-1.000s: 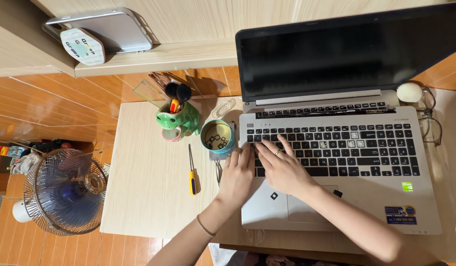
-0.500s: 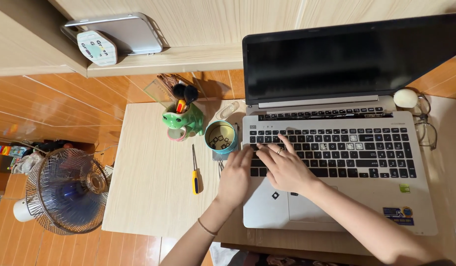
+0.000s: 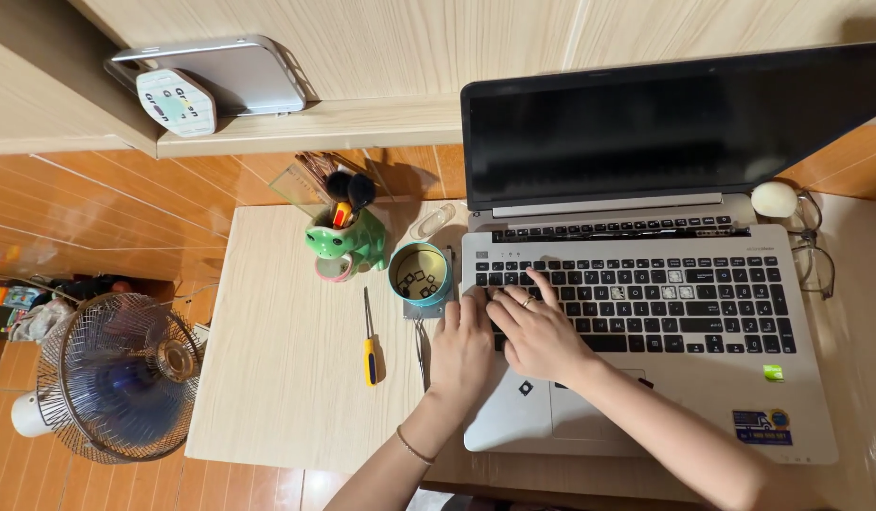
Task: Replacing or repairing small components of a laptop keyboard and casing.
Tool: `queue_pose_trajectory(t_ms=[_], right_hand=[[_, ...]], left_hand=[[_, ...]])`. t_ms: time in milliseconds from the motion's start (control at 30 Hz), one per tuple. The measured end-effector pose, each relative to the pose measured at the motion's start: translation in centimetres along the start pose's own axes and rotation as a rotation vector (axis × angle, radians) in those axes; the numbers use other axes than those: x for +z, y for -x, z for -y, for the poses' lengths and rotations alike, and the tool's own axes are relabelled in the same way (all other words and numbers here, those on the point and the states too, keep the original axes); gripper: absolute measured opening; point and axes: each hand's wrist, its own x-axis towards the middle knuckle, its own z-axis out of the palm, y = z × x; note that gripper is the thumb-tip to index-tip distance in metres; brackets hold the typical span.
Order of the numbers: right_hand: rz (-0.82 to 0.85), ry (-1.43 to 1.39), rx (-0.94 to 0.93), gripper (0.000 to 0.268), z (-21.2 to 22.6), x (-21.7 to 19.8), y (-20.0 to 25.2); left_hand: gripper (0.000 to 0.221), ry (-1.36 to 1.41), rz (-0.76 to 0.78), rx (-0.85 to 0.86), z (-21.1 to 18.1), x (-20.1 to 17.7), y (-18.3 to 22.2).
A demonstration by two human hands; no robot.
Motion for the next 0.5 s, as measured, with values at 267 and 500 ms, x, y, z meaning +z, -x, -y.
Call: queue_pose_trajectory(t_ms=[267, 500], right_hand=[[-0.023, -0.078, 0.014, 0.036, -0.2, 0.3, 0.0], [-0.054, -0.306, 0.118, 0.063, -0.4, -2.1, -0.8]], left_hand=[[0.053, 0.057, 0.029, 0.028, 0.5, 0.5, 0.2], [0.058, 0.392, -0.144, -0.076, 1.1, 1.1, 1.1]])
